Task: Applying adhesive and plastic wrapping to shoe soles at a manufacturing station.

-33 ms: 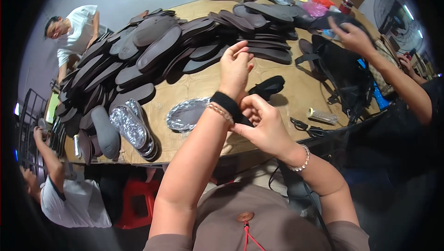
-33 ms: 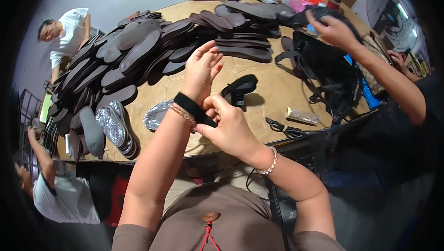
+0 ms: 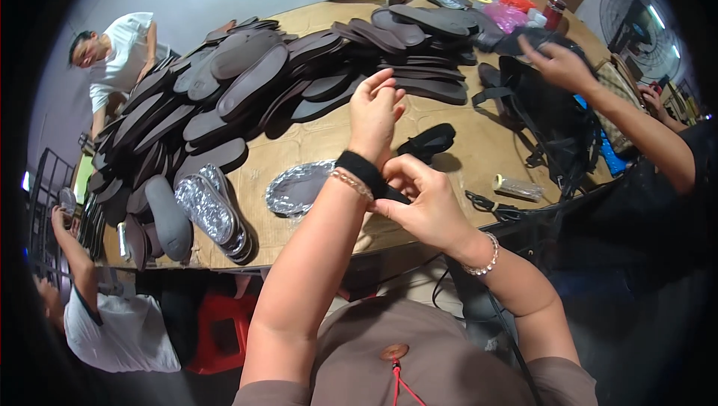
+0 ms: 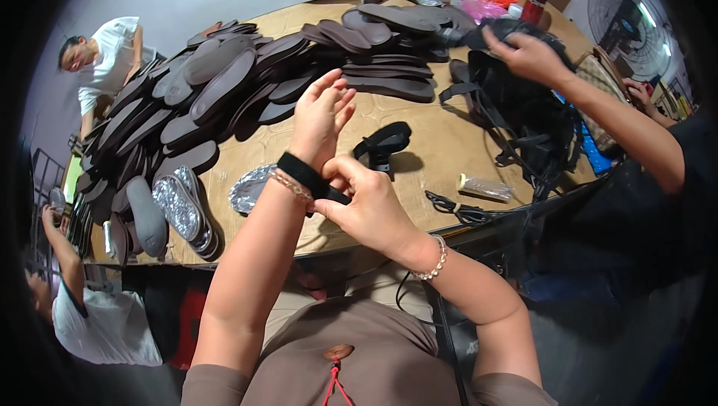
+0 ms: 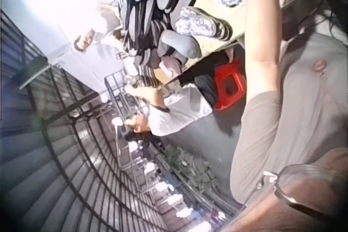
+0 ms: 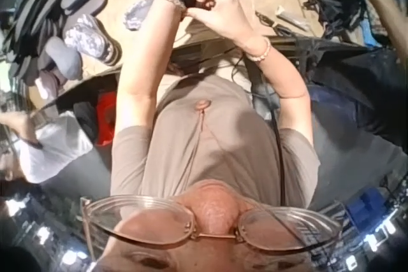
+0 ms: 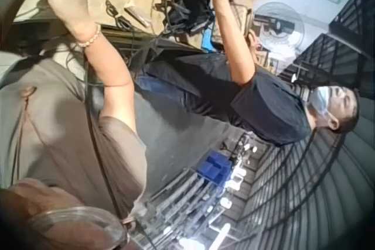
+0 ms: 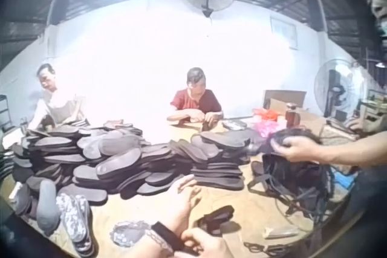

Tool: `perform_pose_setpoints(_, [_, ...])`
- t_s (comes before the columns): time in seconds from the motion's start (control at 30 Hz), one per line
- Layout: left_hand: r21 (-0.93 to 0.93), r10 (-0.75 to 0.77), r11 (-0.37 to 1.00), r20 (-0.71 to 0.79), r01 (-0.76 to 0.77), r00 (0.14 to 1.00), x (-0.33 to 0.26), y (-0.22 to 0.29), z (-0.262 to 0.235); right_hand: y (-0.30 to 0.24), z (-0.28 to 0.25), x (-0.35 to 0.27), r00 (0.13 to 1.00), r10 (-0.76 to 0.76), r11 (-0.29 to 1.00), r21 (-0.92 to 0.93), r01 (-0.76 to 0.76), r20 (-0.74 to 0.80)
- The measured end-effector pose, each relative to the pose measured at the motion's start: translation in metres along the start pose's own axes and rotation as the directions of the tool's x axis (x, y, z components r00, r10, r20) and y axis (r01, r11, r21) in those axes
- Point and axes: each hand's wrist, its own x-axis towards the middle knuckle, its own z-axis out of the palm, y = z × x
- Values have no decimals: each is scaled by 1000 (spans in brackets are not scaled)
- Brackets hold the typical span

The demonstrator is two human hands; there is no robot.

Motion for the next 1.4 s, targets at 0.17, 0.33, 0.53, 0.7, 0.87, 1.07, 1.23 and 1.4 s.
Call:
perform_pose_setpoints(0.17, [-30, -108, 994, -20, 108, 994, -5, -18, -4, 14, -12, 8, 995, -70, 977, 208, 54, 72])
perform_pose_setpoints(0.33, [-3, -204, 979, 11, 204, 979, -6, -31, -11, 26, -9, 21, 982, -51, 974, 207, 88, -182])
perform_pose_setpoints(0.53, [107, -175, 980, 52, 169, 983, -28, -30, -18, 14, -27, 26, 970, 132, 947, 316, -63, -202])
perform_pose_setpoints(0.7, [422, -62, 906, 129, 1, 990, -37, -25, -24, 27, -26, 33, 971, 134, 926, 375, -51, -198])
perform_pose_setpoints(0.87, [412, -154, 908, 169, 72, 973, -77, 4, -7, 20, -26, 36, 967, 138, 916, 398, -44, -212])
perform_pose_setpoints(1.07, [285, -104, 958, 301, 15, 948, -142, 34, -18, 27, -47, 45, 970, 234, 901, 390, -191, -64])
perform_pose_setpoints(1.23, [698, 187, 488, 503, -524, 844, -131, 79, -73, 34, -82, 23, 952, 303, 912, 281, -300, 34])
perform_pose_setpoints(1.4, [836, -77, -152, 522, -527, 850, -88, 53, -131, 22, -83, 24, 918, 349, 856, 334, -395, 191])
